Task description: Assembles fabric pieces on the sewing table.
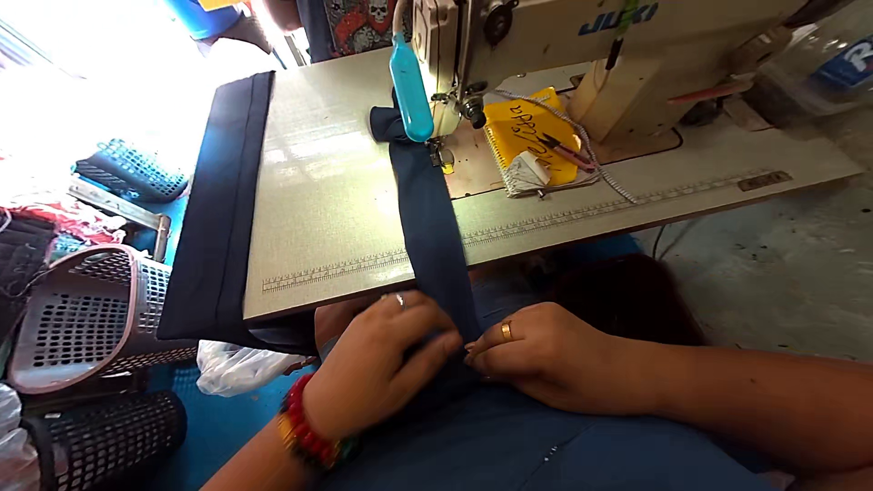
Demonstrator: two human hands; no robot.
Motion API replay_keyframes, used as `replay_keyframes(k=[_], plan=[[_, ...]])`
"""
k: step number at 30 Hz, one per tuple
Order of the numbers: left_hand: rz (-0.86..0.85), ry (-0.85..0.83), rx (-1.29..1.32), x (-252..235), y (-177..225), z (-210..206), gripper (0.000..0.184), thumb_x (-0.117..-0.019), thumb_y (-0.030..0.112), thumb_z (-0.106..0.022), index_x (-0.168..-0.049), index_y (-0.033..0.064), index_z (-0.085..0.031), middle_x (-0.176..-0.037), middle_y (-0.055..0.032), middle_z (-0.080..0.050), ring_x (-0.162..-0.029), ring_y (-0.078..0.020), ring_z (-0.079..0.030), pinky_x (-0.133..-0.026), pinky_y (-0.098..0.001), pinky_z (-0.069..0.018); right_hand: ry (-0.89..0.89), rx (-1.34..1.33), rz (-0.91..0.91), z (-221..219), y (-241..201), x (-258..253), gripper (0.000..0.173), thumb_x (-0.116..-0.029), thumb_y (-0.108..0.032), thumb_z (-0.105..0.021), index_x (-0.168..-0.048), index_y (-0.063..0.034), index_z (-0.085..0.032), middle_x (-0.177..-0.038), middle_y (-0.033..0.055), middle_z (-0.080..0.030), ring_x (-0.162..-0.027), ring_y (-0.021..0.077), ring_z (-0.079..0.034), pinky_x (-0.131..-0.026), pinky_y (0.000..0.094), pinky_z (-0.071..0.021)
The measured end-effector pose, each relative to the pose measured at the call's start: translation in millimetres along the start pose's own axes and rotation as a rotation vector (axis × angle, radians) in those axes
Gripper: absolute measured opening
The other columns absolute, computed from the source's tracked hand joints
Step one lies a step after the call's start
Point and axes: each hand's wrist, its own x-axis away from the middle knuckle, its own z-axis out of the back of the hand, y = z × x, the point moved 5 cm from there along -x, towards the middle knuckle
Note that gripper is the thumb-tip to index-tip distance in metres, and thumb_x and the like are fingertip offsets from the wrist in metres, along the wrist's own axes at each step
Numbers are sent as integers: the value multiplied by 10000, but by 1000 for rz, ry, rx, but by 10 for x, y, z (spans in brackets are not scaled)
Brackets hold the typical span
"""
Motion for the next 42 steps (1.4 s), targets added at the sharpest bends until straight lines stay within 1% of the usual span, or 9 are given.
replay_keyframes(k=[2,4,5,8,11,18,26,33,42], plan=[[52,26,-135,-231,-249,-198,354,-1080,325,-460,-1171,124,-737,-1217,-37,-708,-1147,-155,-653,-964,-379,-532,-36,-119,-54,-38,113,117,197,-1008,-140,-563,-951,-81,-742,-972,68,-769,-940,158,-738,-791,308,-588],[61,28,-261,-427,-439,-401,375,-1065,318,-480,-1268,104,-711,-1367,-73,-660,-1348,-238,-565,-1122,-474,-442,-46,-179,-69,-40,163,177,197,-1005,-137,-565,-958,-62,-740,-968,78,-764,-950,157,-732,-820,296,-580],[54,27,-317,-499,-518,-494,399,-1057,319,-489,-1311,85,-689,-1411,-94,-635,-1399,-271,-523,-1181,-516,-375,-51,-191,-71,-35,171,188,196,-1006,-135,-565,-956,-61,-739,-962,76,-763,-946,152,-729,-820,289,-577],[57,24,-459,-608,-670,-681,483,-1062,375,-458,-1397,72,-629,-1459,-120,-599,-1439,-302,-480,-1221,-611,-252,-59,-200,-66,-20,197,197,185,-997,-128,-574,-945,-61,-738,-942,74,-758,-920,149,-727,-786,283,-573],[44,29,-526,-643,-720,-721,486,-1072,391,-423,-1378,90,-649,-1433,-99,-625,-1413,-292,-514,-1211,-674,-196,-52,-218,-69,-8,253,199,181,-1001,-125,-576,-943,-58,-734,-942,77,-753,-907,147,-719,-768,274,-563],[8,41,-576,-744,-894,-662,453,-1064,351,-452,-1362,81,-662,-1427,-97,-631,-1402,-282,-528,-1208,-666,-216,-31,-137,-77,-7,446,187,188,-1001,-117,-564,-953,-71,-741,-985,77,-767,-950,160,-736,-804,299,-586],[13,24,-549,-832,-990,-580,429,-1060,322,-477,-1364,83,-662,-1438,-97,-622,-1424,-277,-502,-1222,-631,-227,13,48,-42,-84,703,152,213,-996,-101,-534,-932,-90,-737,-989,75,-774,-913,191,-751,-722,349,-595],[3,30,-498,-805,-1029,-536,403,-1057,307,-489,-1327,82,-686,-1429,-94,-628,-1427,-277,-499,-1223,-612,-256,32,156,-31,-64,855,57,240,-1012,-86,-506,-952,-69,-738,-1027,97,-778,-958,216,-758,-773,366,-609],[8,25,-490,-769,-1059,-474,392,-1059,293,-485,-1314,81,-695,-1419,-90,-637,-1422,-273,-506,-1226,-608,-251,63,271,-29,11,1040,-119,245,-1012,-88,-504,-957,-72,-742,-1045,99,-780,-973,223,-760,-759,368,-611]])
